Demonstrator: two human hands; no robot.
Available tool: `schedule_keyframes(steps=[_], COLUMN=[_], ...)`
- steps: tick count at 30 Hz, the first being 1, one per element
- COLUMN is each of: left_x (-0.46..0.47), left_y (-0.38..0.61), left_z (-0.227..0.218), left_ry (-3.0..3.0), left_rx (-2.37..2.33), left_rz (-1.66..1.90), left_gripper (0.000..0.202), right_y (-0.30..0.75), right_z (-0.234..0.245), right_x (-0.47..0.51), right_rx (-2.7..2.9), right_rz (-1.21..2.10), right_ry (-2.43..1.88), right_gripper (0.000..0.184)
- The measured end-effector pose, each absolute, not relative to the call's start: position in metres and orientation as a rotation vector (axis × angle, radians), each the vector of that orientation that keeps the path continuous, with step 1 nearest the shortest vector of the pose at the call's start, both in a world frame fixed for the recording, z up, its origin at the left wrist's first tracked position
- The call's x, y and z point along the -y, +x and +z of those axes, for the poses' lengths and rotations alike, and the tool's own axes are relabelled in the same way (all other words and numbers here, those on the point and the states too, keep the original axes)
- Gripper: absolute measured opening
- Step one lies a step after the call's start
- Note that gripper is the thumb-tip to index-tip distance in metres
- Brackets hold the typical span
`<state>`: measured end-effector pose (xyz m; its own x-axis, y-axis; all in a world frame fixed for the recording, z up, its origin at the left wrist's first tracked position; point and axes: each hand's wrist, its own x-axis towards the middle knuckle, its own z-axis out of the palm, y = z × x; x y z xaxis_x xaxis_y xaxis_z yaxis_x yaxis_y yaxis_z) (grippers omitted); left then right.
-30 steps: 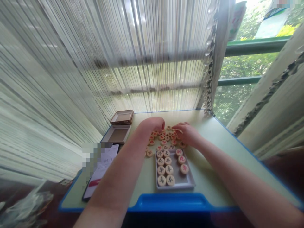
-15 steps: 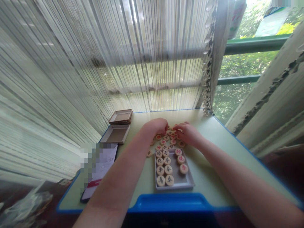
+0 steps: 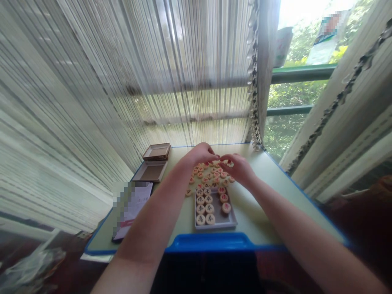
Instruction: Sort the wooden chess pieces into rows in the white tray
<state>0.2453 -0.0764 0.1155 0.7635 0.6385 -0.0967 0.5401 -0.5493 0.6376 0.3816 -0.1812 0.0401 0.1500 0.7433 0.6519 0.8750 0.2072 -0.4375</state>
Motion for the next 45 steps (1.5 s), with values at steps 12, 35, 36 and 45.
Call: schedule_keyframes(steps=[12,35,36,45], left_x=[0.166,0.227,0.227,0.221], left_y=[0.194,0.148,0.147,0.146], left_z=[0.076,0.02,0.02,0.015], left_ry=[1.996,2.888,2.892,2.864], left_rx=[-0.788,-0.481,-0.472,-0.376], left_rz=[0.71,0.906,0.87,0.969], left_gripper=[0.027,0.03,0.03,0.026], right_y=[0.345,0.315,0.315,0.313], right_z=[0.051,-0.004,-0.004,-0.009], right_x=[0.24,0.31,0.311,0.308], right_rx=[1.728,1.702,1.71,1.708], right_rz=[-0.247,-0.086,-0.089,-0.165], right_ry=[-1.304,-1.526,-1.533,-1.463], right_gripper=[0.016,0.021,0.021,0.02])
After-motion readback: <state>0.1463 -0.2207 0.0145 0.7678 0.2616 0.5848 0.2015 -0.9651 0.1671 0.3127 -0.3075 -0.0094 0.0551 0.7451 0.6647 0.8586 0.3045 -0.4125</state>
